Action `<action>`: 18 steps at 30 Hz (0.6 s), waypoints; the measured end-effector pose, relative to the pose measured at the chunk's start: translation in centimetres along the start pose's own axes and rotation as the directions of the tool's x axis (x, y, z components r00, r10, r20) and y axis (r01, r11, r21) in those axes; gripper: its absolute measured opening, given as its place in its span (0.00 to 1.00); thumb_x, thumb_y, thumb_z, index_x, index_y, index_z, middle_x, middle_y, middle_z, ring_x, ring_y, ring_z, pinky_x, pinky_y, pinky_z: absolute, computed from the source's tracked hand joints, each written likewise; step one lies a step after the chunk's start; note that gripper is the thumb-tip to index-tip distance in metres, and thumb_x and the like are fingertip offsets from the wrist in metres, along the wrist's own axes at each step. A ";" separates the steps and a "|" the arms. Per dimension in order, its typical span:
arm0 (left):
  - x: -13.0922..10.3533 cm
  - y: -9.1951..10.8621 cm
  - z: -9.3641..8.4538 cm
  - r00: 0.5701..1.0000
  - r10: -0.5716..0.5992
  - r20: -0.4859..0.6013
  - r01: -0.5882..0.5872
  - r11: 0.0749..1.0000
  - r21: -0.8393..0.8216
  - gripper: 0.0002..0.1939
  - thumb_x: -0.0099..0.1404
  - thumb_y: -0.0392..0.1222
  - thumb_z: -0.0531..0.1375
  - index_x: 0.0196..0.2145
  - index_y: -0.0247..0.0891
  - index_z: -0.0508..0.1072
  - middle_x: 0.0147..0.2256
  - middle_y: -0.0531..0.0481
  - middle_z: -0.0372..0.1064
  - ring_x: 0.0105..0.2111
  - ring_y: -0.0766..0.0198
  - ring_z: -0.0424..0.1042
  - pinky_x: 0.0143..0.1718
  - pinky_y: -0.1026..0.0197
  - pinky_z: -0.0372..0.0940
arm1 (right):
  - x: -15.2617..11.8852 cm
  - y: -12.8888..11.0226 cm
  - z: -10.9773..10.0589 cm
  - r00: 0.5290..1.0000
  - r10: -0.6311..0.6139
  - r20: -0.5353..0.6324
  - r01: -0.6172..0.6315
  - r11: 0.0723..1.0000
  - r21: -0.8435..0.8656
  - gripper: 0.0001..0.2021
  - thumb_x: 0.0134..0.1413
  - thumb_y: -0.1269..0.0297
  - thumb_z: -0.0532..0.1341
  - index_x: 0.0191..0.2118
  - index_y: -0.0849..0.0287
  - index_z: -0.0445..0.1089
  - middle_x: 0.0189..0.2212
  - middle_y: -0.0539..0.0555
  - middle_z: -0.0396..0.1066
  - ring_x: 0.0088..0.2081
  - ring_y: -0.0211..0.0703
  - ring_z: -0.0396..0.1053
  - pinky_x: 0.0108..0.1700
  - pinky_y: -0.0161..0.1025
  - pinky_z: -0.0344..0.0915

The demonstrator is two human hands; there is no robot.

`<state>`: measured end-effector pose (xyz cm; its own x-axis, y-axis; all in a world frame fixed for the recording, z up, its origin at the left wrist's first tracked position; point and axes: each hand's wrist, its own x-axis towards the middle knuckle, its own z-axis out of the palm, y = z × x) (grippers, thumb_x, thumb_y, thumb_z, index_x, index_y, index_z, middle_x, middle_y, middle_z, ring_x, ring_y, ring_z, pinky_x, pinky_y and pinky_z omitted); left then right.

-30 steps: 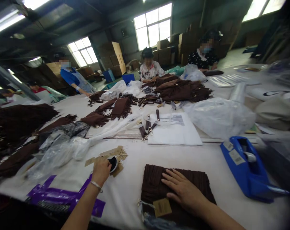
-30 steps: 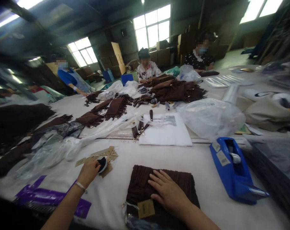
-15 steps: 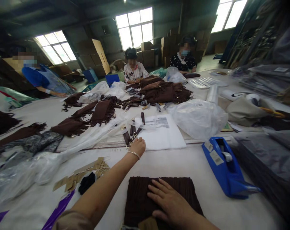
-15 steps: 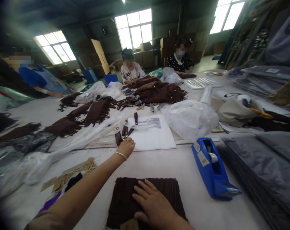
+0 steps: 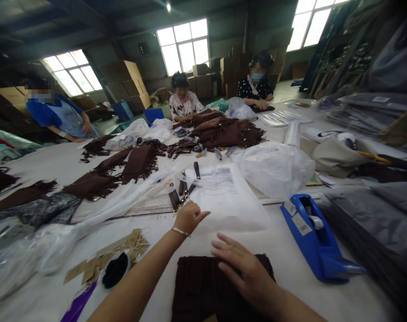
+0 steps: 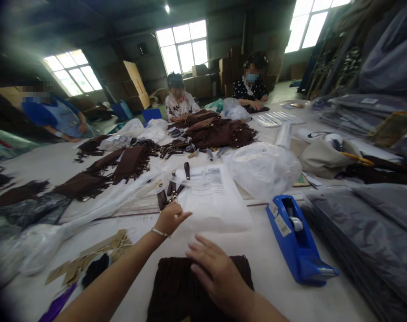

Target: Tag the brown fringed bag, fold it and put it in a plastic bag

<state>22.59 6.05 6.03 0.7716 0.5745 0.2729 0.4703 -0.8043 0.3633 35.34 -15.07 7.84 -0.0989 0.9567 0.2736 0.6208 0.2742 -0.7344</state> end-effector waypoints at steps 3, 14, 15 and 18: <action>-1.4 3.4 -1.1 0.978 0.203 -0.047 -0.202 0.979 0.010 0.19 0.66 0.49 0.54 0.19 0.40 0.64 0.22 0.47 0.63 0.29 0.59 0.61 0.34 0.56 0.58 | 3.2 0.7 -2.0 0.982 -0.023 -0.188 -0.030 0.960 -0.277 0.19 0.57 0.68 0.53 0.55 0.53 0.62 0.55 0.54 0.63 0.60 0.50 0.51 0.61 0.52 0.51; -5.9 4.7 -2.8 0.983 0.008 0.185 -0.097 0.871 0.482 0.17 0.55 0.52 0.64 0.27 0.31 0.74 0.27 0.42 0.71 0.36 0.52 0.66 0.38 0.53 0.61 | 2.3 5.3 -2.7 0.955 0.261 -0.139 -0.296 0.827 -0.478 0.23 0.39 0.77 0.52 0.42 0.54 0.73 0.42 0.55 0.71 0.47 0.49 0.66 0.51 0.43 0.63; -6.2 4.2 -3.4 0.981 -0.060 0.182 -0.039 0.867 0.498 0.15 0.56 0.48 0.64 0.28 0.30 0.75 0.28 0.41 0.71 0.38 0.51 0.66 0.39 0.52 0.61 | 1.2 6.5 -3.4 0.946 0.271 -0.179 -0.324 0.827 -0.460 0.23 0.39 0.76 0.52 0.43 0.54 0.73 0.44 0.56 0.70 0.49 0.50 0.65 0.53 0.44 0.62; -7.7 3.1 -5.1 0.968 -0.229 0.108 0.169 0.901 0.399 0.07 0.56 0.36 0.61 0.31 0.26 0.74 0.34 0.35 0.71 0.42 0.48 0.65 0.44 0.48 0.59 | -2.3 10.1 -5.6 0.901 0.288 -0.325 -0.390 0.865 -0.315 0.22 0.38 0.70 0.55 0.43 0.54 0.74 0.44 0.57 0.71 0.48 0.54 0.67 0.53 0.47 0.64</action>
<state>15.90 -0.08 9.62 0.6852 0.7233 0.0852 0.7248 -0.6887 0.0180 46.14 -15.05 3.28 0.3421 0.9094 0.2366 0.8209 -0.1667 -0.5462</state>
